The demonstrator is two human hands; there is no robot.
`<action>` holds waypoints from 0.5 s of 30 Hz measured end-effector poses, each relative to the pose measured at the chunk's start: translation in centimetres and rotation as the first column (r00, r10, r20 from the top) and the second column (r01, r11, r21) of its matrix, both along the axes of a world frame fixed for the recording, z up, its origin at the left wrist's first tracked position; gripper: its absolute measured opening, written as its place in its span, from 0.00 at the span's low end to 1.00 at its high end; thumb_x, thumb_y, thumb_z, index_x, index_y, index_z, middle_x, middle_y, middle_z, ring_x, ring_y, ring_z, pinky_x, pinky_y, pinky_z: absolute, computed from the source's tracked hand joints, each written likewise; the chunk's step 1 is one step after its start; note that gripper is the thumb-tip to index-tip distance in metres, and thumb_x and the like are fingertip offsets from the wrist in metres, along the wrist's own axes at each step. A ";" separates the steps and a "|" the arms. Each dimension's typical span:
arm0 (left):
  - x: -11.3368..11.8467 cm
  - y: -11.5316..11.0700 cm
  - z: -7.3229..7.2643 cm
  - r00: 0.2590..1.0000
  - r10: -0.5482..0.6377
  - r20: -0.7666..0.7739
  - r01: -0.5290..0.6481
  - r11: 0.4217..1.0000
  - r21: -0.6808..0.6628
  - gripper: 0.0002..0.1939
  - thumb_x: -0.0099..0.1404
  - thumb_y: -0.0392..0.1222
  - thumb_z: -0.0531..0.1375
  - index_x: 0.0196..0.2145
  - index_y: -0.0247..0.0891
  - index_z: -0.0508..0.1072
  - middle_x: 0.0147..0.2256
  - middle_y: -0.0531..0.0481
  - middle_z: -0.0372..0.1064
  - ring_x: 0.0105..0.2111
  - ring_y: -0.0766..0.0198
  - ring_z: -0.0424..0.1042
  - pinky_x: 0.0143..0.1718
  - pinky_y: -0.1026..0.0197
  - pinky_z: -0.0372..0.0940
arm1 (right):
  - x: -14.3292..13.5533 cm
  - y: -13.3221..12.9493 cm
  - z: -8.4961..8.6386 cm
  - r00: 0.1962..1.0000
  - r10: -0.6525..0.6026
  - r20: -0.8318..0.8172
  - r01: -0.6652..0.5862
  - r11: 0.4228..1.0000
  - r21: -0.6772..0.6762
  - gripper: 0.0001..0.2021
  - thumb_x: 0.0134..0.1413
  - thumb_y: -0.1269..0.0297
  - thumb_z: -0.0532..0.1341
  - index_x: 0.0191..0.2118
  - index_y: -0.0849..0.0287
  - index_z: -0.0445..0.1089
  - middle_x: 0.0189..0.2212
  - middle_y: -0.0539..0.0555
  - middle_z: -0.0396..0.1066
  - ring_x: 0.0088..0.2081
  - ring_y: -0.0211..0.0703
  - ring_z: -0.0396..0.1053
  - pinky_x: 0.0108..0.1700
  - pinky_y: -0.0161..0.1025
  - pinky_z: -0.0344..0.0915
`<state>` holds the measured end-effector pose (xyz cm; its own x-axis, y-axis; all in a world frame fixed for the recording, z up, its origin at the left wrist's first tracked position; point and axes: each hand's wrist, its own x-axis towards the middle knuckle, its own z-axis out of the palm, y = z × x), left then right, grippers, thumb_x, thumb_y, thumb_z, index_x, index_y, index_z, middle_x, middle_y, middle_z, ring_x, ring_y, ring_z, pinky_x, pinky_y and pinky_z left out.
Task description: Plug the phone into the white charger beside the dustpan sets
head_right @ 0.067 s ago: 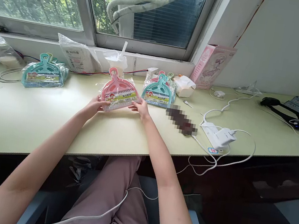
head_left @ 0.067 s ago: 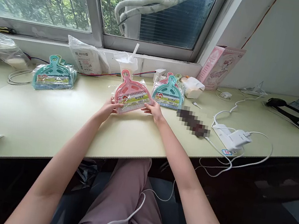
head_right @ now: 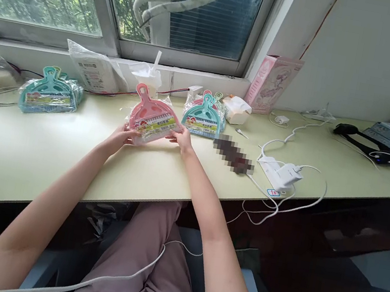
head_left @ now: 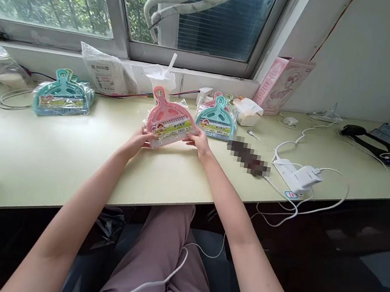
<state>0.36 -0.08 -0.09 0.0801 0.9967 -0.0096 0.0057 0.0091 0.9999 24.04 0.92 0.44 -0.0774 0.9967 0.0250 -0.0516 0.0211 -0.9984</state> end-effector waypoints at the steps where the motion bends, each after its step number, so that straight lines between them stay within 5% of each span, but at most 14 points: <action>1: 0.1 -0.1 0.0 1.000 0.000 -0.013 0.000 1.000 0.001 0.32 0.44 0.44 0.70 0.47 0.39 0.65 0.36 0.47 0.74 0.31 0.60 0.75 0.29 0.59 0.70 | 0.1 0.2 0.0 1.000 -0.028 -0.008 0.028 1.000 0.002 0.17 0.54 0.70 0.60 0.50 0.57 0.65 0.36 0.54 0.77 0.33 0.40 0.78 0.34 0.34 0.74; 5: -0.3 0.0 0.4 0.994 0.105 -0.016 -0.103 0.993 0.062 0.25 0.53 0.46 0.65 0.47 0.41 0.62 0.43 0.45 0.72 0.38 0.58 0.75 0.36 0.55 0.72 | 1.3 1.1 -0.2 0.976 -0.213 -0.044 0.213 0.977 0.006 0.22 0.53 0.72 0.58 0.55 0.57 0.63 0.41 0.55 0.76 0.32 0.41 0.78 0.37 0.37 0.76; 8: -1.5 0.8 0.3 0.927 0.368 -0.078 -0.352 0.922 0.163 0.19 0.58 0.41 0.60 0.47 0.42 0.60 0.46 0.44 0.70 0.42 0.58 0.73 0.37 0.56 0.71 | 2.9 1.8 -0.5 0.908 -0.417 -0.037 0.415 0.909 -0.037 0.28 0.53 0.72 0.56 0.61 0.58 0.56 0.44 0.57 0.75 0.33 0.42 0.79 0.38 0.38 0.76; 10: -2.8 1.5 0.0 0.790 0.579 -0.200 -0.519 0.807 0.282 0.16 0.59 0.36 0.57 0.46 0.40 0.60 0.46 0.44 0.68 0.44 0.58 0.71 0.42 0.54 0.70 | 4.1 2.3 -0.9 0.848 -0.530 -0.007 0.528 0.846 -0.075 0.29 0.55 0.71 0.54 0.63 0.60 0.53 0.45 0.60 0.74 0.35 0.44 0.79 0.39 0.39 0.76; 12: -4.3 2.2 -0.3 0.577 0.731 -0.365 -0.592 0.682 0.430 0.16 0.59 0.32 0.57 0.45 0.37 0.61 0.50 0.40 0.66 0.49 0.56 0.67 0.53 0.50 0.63 | 5.2 2.8 -1.6 0.814 -0.578 0.050 0.580 0.808 -0.098 0.28 0.57 0.70 0.51 0.64 0.61 0.52 0.46 0.62 0.73 0.36 0.45 0.78 0.39 0.40 0.77; 15: -7.1 3.2 -0.5 0.310 0.749 -0.586 -0.578 0.637 0.509 0.22 0.57 0.35 0.61 0.48 0.32 0.59 0.57 0.32 0.59 0.61 0.47 0.54 0.62 0.45 0.48 | 6.2 3.4 -2.7 0.801 -0.571 0.181 0.588 0.807 -0.055 0.27 0.60 0.70 0.46 0.65 0.59 0.47 0.50 0.65 0.69 0.37 0.48 0.78 0.37 0.42 0.77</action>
<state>-6.73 3.13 -0.62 -0.5589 0.6936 0.4544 0.7511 0.1913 0.6318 30.28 4.37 -2.30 0.5207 0.8525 -0.0447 0.0851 -0.1039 -0.9909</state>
